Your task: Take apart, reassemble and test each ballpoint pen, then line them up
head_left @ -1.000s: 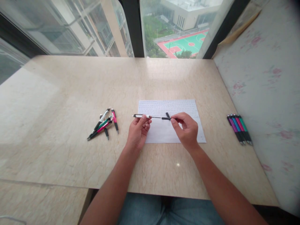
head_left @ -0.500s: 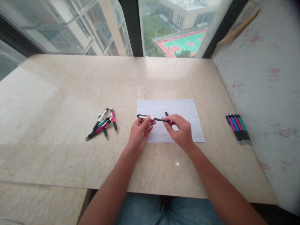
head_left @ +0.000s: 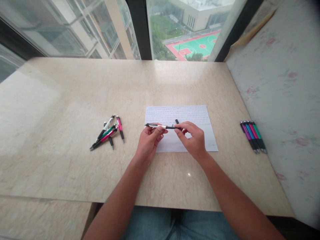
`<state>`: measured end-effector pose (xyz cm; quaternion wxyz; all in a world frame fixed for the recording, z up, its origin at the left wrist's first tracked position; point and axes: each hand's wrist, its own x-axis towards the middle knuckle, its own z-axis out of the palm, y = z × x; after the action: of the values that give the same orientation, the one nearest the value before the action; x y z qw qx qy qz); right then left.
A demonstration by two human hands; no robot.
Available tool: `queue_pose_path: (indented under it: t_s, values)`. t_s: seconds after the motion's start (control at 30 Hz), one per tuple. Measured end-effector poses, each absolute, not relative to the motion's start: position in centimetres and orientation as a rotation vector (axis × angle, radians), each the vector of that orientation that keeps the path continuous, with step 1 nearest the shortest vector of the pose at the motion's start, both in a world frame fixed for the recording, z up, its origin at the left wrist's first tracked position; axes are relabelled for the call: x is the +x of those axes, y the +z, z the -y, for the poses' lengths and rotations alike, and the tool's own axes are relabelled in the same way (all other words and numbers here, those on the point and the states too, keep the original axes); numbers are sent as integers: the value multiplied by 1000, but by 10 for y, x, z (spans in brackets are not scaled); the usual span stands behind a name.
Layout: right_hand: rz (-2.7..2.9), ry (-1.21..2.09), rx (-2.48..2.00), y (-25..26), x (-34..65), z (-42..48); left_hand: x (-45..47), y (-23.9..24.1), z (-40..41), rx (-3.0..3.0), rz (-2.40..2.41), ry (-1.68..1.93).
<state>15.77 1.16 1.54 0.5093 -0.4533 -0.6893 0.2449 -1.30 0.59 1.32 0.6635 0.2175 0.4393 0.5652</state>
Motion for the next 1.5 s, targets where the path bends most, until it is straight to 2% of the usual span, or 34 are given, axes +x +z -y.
queue_pose_path:
  t_s: [0.43,1.5]
  values:
    - [1716,736,-1119,13,161,-10,-12,13,-5,548,-1023,1262]
    - [1798,679,-1206,9,159,-10,-13,10,-5,591,-1038,1248]
